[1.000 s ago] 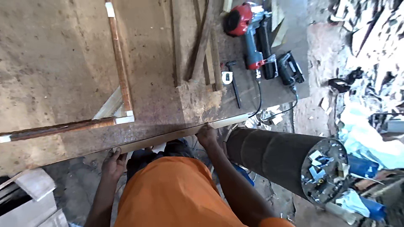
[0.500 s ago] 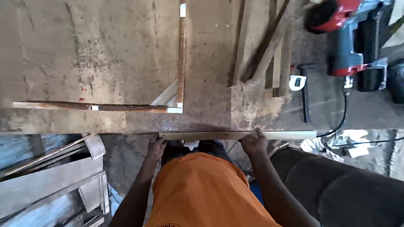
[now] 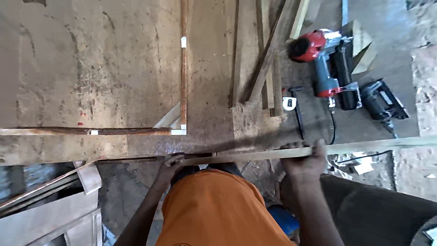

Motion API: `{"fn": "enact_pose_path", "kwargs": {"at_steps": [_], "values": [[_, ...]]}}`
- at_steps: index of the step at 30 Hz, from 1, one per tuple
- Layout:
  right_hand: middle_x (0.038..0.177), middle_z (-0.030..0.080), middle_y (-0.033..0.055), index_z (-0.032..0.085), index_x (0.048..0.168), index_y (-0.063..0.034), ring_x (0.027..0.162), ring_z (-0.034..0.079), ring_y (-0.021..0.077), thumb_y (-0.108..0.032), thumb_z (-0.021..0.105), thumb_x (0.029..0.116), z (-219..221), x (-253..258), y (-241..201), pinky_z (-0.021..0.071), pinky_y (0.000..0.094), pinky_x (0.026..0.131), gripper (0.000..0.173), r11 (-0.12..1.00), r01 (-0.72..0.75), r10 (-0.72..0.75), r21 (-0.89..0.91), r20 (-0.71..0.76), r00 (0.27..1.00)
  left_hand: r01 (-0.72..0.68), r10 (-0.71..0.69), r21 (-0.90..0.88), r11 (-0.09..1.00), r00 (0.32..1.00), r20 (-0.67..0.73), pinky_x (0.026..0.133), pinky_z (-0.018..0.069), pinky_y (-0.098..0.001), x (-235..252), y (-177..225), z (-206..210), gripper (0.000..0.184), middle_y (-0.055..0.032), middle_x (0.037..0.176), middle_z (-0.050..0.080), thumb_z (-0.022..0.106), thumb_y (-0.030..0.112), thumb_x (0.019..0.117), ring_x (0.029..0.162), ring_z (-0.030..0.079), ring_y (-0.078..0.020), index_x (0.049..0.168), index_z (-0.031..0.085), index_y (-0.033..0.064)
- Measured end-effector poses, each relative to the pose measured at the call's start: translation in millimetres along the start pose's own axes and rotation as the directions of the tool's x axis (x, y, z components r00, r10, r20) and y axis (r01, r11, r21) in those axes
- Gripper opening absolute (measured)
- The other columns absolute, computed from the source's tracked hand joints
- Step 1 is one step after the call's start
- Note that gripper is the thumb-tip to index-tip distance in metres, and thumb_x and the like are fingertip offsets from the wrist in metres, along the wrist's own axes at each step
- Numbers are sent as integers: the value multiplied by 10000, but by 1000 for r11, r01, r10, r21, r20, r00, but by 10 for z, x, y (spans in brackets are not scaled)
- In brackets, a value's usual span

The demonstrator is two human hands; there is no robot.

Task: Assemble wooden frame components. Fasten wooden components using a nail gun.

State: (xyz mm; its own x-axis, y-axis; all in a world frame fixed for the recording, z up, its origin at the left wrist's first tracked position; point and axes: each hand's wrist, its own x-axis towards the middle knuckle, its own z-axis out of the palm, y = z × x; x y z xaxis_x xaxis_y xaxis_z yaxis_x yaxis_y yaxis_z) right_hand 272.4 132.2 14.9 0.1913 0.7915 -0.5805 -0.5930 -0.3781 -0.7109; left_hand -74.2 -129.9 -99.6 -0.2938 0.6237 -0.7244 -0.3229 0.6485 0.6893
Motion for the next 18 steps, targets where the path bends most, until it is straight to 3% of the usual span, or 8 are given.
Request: {"fn": "enact_pose_path", "kwargs": {"at_steps": [3, 4, 6, 9, 11, 13, 16, 18], "values": [[562, 400, -109, 442, 745, -265, 571, 487, 40, -536, 58, 1064, 458, -375, -658, 487, 266, 652, 568, 987, 155, -141, -43, 229, 963, -248, 227, 166, 955, 965, 135, 846, 609, -448, 31, 185, 319, 351, -5, 1238, 716, 665, 358, 1003, 991, 710, -204, 1351, 664, 308], [545, 410, -101, 460, 736, -240, 544, 490, 46, -504, 71, 1068, 566, -413, -842, 483, 257, 607, 576, 968, 250, -233, -15, 307, 923, -304, 278, 201, 931, 949, 151, 793, 613, -442, 81, 309, 473, 363, -2, 1209, 725, 677, 361, 995, 936, 712, -193, 1355, 662, 318], [592, 514, -41, 604, 792, -165, 563, 552, 114, -448, 348, 1042, 574, -252, -1198, 533, 303, 601, 456, 913, 382, -396, 143, 540, 743, -402, 354, 241, 883, 909, 220, 811, 623, -438, 231, 552, 787, 399, -6, 1232, 721, 681, 337, 992, 955, 722, -176, 1384, 639, 281], [633, 514, -4, 585, 881, -124, 542, 534, 154, -357, 567, 961, 675, -262, -1610, 521, 320, 554, 247, 853, 463, -485, 240, 693, 534, -543, 450, 270, 795, 826, 338, 846, 633, -430, 455, 780, 1244, 435, -6, 1254, 706, 696, 365, 977, 997, 723, -157, 1393, 614, 268], [649, 525, -13, 575, 922, -131, 544, 540, 152, -354, 703, 880, 716, -287, -1792, 520, 317, 553, 261, 828, 512, -485, 231, 754, 444, -570, 437, 323, 756, 806, 400, 899, 617, -449, 577, 942, 1502, 471, -13, 1326, 670, 715, 354, 965, 1080, 704, -170, 1412, 592, 265], [672, 545, -31, 588, 956, -149, 556, 547, 135, -388, 782, 811, 772, -289, -1884, 513, 304, 551, 340, 795, 573, -475, 200, 792, 382, -578, 430, 402, 710, 808, 403, 941, 600, -475, 703, 1127, 1715, 476, -21, 1378, 644, 699, 308, 978, 1147, 684, -184, 1431, 568, 242], [667, 567, -69, 637, 991, -204, 538, 547, 97, -430, 735, 859, 862, -258, -1871, 512, 283, 527, 280, 737, 661, -460, 139, 820, 340, -548, 491, 470, 692, 835, 250, 902, 613, -493, 1004, 1320, 1930, 459, -68, 1310, 669, 683, 289, 991, 1089, 704, -210, 1424, 558, 202], [689, 582, -82, 648, 1001, -231, 551, 560, 72, -451, 713, 892, 886, -190, -1790, 523, 258, 536, 254, 731, 676, -429, 94, 834, 348, -490, 518, 536, 687, 848, 111, 840, 624, -500, 1315, 1470, 2045, 474, -59, 1247, 688, 662, 358, 995, 1008, 717, -204, 1431, 540, 218]]}}
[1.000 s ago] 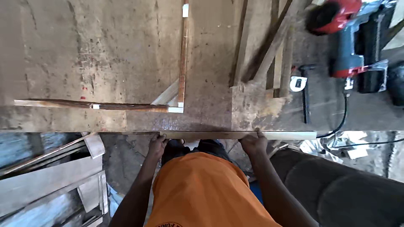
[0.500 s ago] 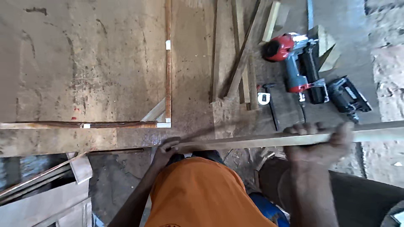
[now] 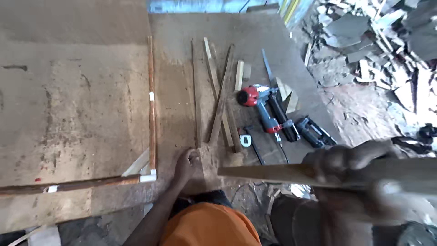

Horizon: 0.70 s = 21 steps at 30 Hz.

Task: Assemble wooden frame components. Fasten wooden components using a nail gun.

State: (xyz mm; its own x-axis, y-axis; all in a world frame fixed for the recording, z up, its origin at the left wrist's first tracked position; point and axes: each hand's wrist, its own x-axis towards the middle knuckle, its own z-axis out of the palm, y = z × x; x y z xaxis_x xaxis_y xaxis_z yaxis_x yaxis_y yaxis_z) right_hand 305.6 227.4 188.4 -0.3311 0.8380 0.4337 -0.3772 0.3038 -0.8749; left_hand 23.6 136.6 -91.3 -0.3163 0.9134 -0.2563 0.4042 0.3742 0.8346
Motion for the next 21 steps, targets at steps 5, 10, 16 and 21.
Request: {"fn": "enact_pose_path", "kwargs": {"at_steps": [5, 10, 16, 21], "values": [[681, 585, -76, 656, 1000, -224, 540, 562, 54, -433, 774, 871, 38, 98, 150, 520, 233, 511, 272, 998, -15, 13, 62, 30, 999, 115, -87, 189, 975, 985, -151, 913, 575, -573, 929, 171, 253, 640, -177, 1356, 596, 642, 493, 970, 1128, 664, -336, 1487, 474, 155], [676, 562, -69, 638, 999, -199, 549, 553, 53, -416, 782, 873, -49, 126, 159, 518, 239, 538, 290, 991, -21, 13, 131, 57, 998, 203, -182, 258, 944, 978, -105, 909, 577, -580, 1267, 248, 444, 893, -175, 1383, 582, 802, 330, 840, 1154, 657, -354, 1585, 330, 186], [676, 574, -68, 639, 996, -182, 558, 579, 60, -346, 795, 870, -217, 156, 146, 541, 248, 551, 258, 974, -36, 17, 224, 88, 996, 391, -369, -467, 793, 918, 144, 905, 585, -459, 1023, -115, 178, 501, -128, 1259, 678, 648, 75, 964, 1073, 691, -243, 1448, 541, 148], [679, 568, -72, 648, 1014, -192, 548, 559, 51, -400, 776, 878, -284, 214, 191, 518, 230, 535, 280, 984, -18, 11, 179, 43, 999, 454, -483, -657, 602, 862, 153, 893, 572, -477, 563, 89, -32, 435, -169, 1250, 673, 571, -4, 972, 1075, 677, -282, 1398, 586, 84]]}}
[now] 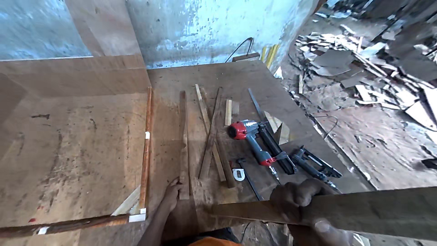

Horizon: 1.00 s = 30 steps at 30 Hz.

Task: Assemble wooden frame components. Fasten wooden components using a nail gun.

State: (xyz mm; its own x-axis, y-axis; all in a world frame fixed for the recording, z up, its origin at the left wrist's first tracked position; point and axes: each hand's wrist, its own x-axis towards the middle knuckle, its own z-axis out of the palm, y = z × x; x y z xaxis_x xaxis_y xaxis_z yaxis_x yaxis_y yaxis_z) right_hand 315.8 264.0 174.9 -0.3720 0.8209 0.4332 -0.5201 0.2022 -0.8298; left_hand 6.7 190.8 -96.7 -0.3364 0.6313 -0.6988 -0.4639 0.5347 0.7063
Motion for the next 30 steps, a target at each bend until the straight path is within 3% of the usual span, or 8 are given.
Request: {"fn": "enact_pose_path", "kwargs": {"at_steps": [2, 5, 7, 9, 14, 22, 26, 30], "values": [[674, 562, -72, 642, 1009, -205, 537, 549, 52, -414, 771, 878, -17, 29, 4, 514, 234, 524, 278, 1000, -12, 12, -29, -18, 1000, 69, -70, -183, 981, 998, 2, 820, 581, -460, -169, 4, -33, 333, -182, 1138, 691, 484, 42, 997, 967, 687, -273, 1306, 607, 29], [678, 560, -63, 644, 995, -208, 526, 541, 60, -422, 777, 869, -28, 78, 29, 504, 236, 502, 282, 999, -24, 23, -41, -35, 999, 240, -112, -425, 873, 946, 304, 577, 555, -342, -449, 61, -70, 590, -113, 885, 654, 234, 489, 1088, 671, 637, -194, 1310, 603, 87], [673, 557, -64, 644, 978, -213, 515, 532, 58, -424, 777, 866, -6, 107, 44, 499, 234, 491, 273, 998, -33, 31, -45, -43, 999, 327, -59, -508, 797, 879, 473, 518, 534, -303, -538, 57, -98, 769, -67, 782, 593, 203, 701, 1023, 579, 586, -161, 1311, 592, 103], [675, 561, -71, 653, 974, -221, 516, 533, 49, -430, 775, 870, 26, 127, 48, 499, 222, 492, 264, 998, -38, 36, -49, -36, 999, 401, 20, -568, 719, 805, 593, 507, 522, -293, -576, -8, -139, 822, -50, 740, 576, 275, 772, 971, 546, 564, -150, 1298, 595, 89], [687, 563, -69, 648, 976, -223, 532, 537, 56, -423, 781, 863, 47, 98, 72, 498, 226, 503, 266, 996, -35, 33, -77, -33, 999, 470, 142, -617, 631, 712, 688, 492, 504, -253, -624, -144, -217, 834, -29, 713, 578, 478, 781, 895, 518, 553, -122, 1308, 605, 68], [663, 549, -71, 640, 968, -223, 513, 524, 62, -428, 778, 866, 97, 18, 50, 492, 233, 490, 268, 994, -30, 27, -102, -28, 999, 474, 171, -620, 625, 692, 701, 474, 473, -254, -696, -235, -279, 876, -15, 694, 559, 463, 808, 881, 500, 519, -115, 1327, 611, 69], [669, 539, -68, 633, 964, -218, 529, 521, 65, -433, 780, 860, 106, -11, 44, 487, 241, 502, 281, 992, -11, 5, -128, -47, 999, 356, 39, -539, 764, 808, 588, 510, 513, -282, -687, -251, -307, 768, -40, 718, 571, 312, 719, 999, 537, 553, -135, 1284, 607, 69], [731, 594, -77, 662, 1013, -234, 606, 581, 51, -406, 775, 871, 68, -116, 52, 528, 234, 568, 250, 991, 2, -13, -135, -82, 997, 171, -112, -235, 957, 963, 247, 484, 510, -279, -743, -189, -212, 472, -44, 699, 557, 336, 422, 1113, 517, 550, -140, 1271, 593, 59]]}}
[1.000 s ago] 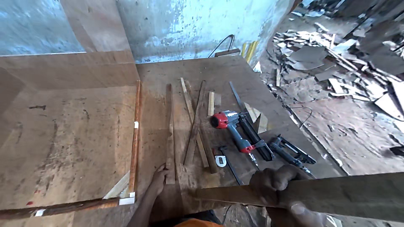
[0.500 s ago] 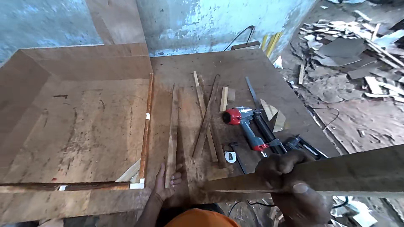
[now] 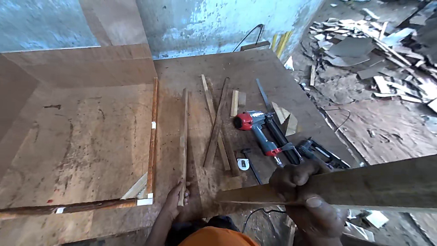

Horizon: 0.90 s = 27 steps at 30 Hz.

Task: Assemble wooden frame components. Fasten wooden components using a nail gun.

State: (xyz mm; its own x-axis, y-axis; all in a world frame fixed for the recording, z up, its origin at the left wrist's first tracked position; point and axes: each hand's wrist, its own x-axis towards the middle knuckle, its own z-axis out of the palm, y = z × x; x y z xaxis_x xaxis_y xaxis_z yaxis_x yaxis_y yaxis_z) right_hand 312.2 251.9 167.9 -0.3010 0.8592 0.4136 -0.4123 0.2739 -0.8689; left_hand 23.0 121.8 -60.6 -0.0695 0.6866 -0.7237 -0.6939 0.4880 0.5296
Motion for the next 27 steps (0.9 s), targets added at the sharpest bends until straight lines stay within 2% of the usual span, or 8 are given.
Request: {"fn": "enact_pose_path", "kwargs": {"at_steps": [7, 13, 15, 16, 17, 22, 24, 27], "values": [[693, 558, -71, 635, 998, -220, 552, 545, 63, -416, 774, 869, -48, -12, -45, 510, 246, 530, 273, 999, 20, -20, 24, 0, 1000, -45, 118, 310, 950, 968, -222, 488, 524, -312, 146, 97, 172, 427, -83, 743, 607, 504, 417, 1074, 541, 582, -175, 1247, 608, 41], [697, 562, -69, 640, 1014, -218, 557, 553, 61, -413, 774, 871, -68, -29, -101, 515, 241, 530, 276, 998, 28, -28, 48, -3, 1000, -137, 317, 512, 848, 905, -284, 582, 559, -372, 820, 447, 241, 514, -98, 886, 716, 673, 492, 970, 659, 660, -210, 1285, 627, 89], [702, 561, -75, 631, 1024, -218, 569, 553, 54, -411, 774, 878, -99, -67, -103, 518, 239, 552, 282, 997, 25, -26, 72, 17, 1000, -165, 404, 623, 764, 876, -264, 747, 595, -438, 1070, 564, 240, 589, -113, 1045, 721, 715, 489, 939, 860, 703, -230, 1354, 574, 94], [706, 566, -75, 633, 1028, -211, 578, 558, 53, -399, 779, 876, -122, -95, -92, 521, 241, 565, 282, 995, 25, -28, 97, 26, 999, -161, 431, 675, 720, 867, -252, 881, 580, -502, 1167, 620, 241, 644, -143, 1170, 700, 732, 470, 930, 1016, 694, -265, 1413, 532, 93], [703, 567, -75, 637, 1028, -205, 576, 558, 51, -386, 786, 871, -141, -113, -84, 522, 241, 568, 282, 992, 27, -32, 127, 35, 999, -151, 457, 718, 679, 853, -252, 927, 559, -543, 1271, 659, 242, 662, -167, 1216, 683, 747, 444, 920, 1081, 680, -295, 1427, 513, 89], [723, 601, -52, 650, 1025, -173, 585, 588, 62, -323, 797, 860, -170, -123, -161, 527, 241, 565, 268, 970, -19, -5, 242, 97, 995, 60, 533, 914, 401, 796, -286, 962, 528, -593, 1387, 797, 370, 689, -216, 1314, 629, 745, 343, 920, 1185, 633, -378, 1485, 457, 71], [733, 601, -50, 647, 1030, -167, 599, 591, 60, -353, 779, 870, -177, -122, -171, 525, 241, 576, 279, 968, -15, -13, 250, 109, 994, 146, 623, 962, 232, 737, -263, 1026, 453, -639, 1330, 741, 484, 695, -197, 1501, 487, 717, 339, 920, 1356, 487, -419, 1523, 457, 113], [727, 600, -46, 652, 1033, -156, 594, 591, 66, -351, 787, 861, -206, -111, -163, 525, 244, 574, 293, 967, 2, -25, 255, 89, 996, -93, 684, 993, 77, 730, 15, 1138, 417, -557, 1316, 502, 773, 704, -166, 1552, 465, 654, 444, 959, 1418, 462, -352, 1540, 441, 110]]}}
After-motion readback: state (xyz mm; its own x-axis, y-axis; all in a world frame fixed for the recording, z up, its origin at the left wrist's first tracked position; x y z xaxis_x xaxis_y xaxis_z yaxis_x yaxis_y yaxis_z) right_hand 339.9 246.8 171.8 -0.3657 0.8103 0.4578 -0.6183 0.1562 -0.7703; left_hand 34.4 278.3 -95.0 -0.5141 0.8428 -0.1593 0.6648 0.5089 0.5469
